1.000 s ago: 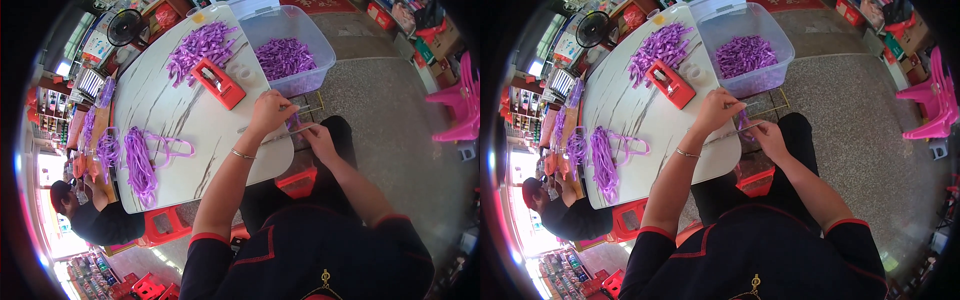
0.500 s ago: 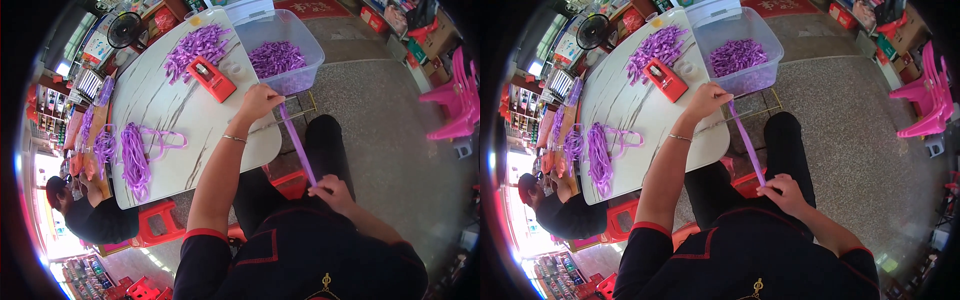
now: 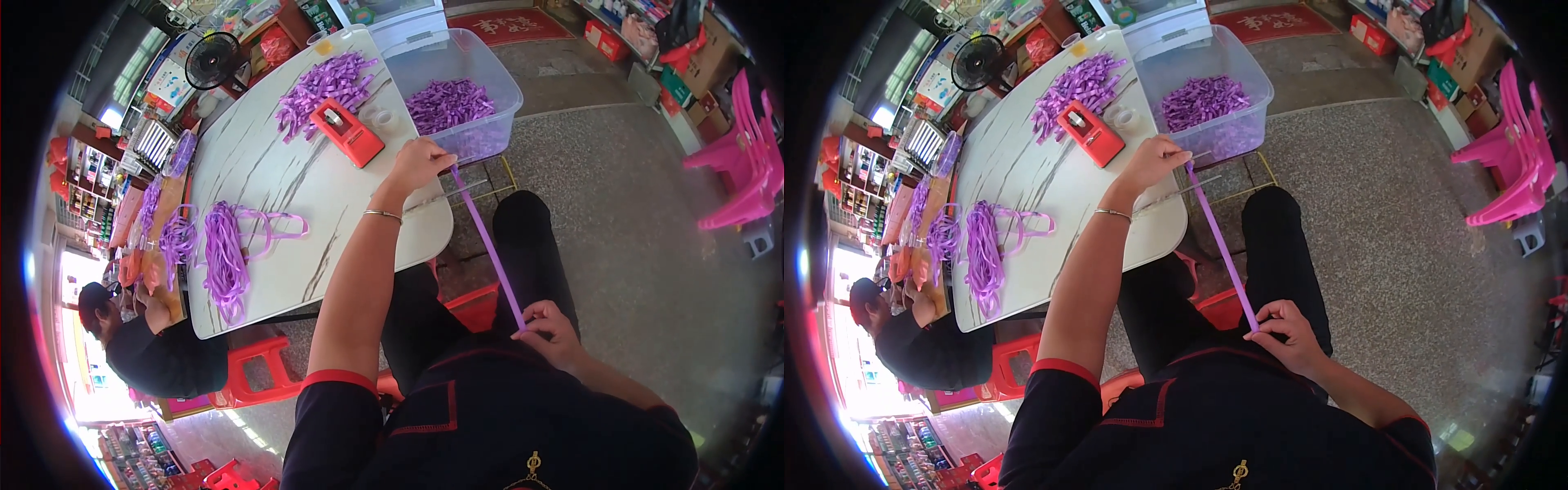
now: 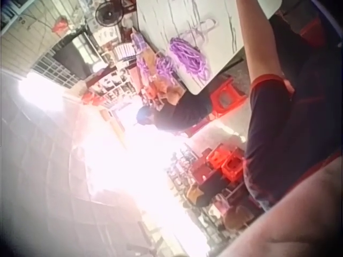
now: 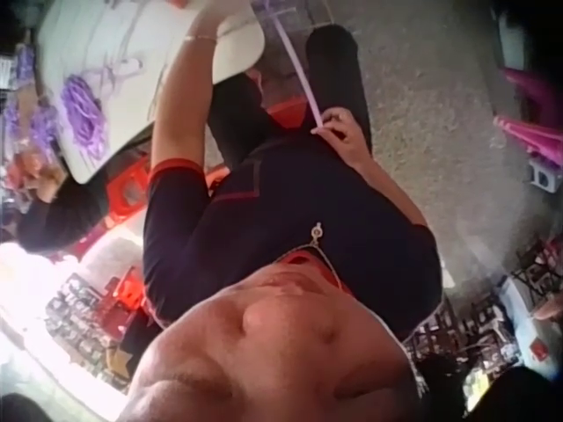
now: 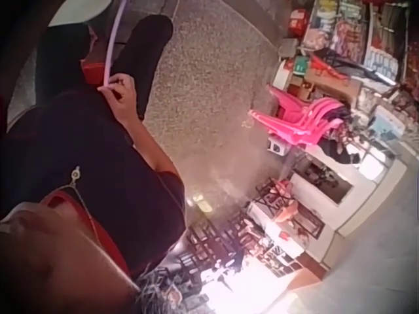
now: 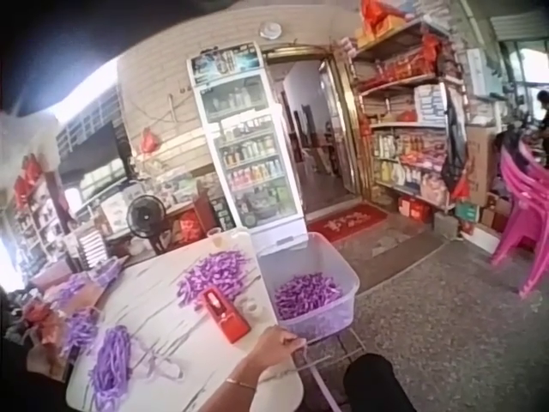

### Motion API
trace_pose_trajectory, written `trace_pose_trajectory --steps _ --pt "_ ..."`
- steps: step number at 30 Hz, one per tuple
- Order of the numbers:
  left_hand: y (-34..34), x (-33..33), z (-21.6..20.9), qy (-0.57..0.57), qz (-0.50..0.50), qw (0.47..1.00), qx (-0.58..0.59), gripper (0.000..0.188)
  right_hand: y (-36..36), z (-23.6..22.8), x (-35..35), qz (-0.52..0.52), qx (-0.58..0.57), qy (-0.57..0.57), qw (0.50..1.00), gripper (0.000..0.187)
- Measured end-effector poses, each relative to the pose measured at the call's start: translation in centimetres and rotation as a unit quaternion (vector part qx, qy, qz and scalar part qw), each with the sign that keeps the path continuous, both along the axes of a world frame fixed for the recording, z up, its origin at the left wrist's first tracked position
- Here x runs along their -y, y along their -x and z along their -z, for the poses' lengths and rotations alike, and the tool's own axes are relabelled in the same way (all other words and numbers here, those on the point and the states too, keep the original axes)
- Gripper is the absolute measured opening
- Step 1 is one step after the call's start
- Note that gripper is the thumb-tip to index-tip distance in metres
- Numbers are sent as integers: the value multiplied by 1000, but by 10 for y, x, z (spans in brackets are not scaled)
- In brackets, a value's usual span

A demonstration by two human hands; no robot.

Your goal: Using a metal jig to assemble purple ribbon bows on a table.

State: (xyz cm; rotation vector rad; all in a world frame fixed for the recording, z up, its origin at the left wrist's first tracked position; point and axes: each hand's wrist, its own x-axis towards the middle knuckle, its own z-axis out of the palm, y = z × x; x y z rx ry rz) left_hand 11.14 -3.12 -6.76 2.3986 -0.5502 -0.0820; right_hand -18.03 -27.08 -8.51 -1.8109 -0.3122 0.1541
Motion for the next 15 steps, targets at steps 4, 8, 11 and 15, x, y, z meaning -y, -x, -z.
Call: trace_pose_trajectory --steps 4,8,11,15 --pt "0 -1 2 -2 0 1000 22 23 2 4 0 -6 -29 -2 1000 7" --pt "-1 -3 4 11 3 1000 21 23 5 2 -2 -10 -47 -4 999 8" --pt "-2 -2 6 12 5 1000 23 23 5 0 -2 -19 -50 -21 998 9" --pt "0 -4 5 11 5 999 32 23 4 -6 -1 -28 -149 -87 985 10"
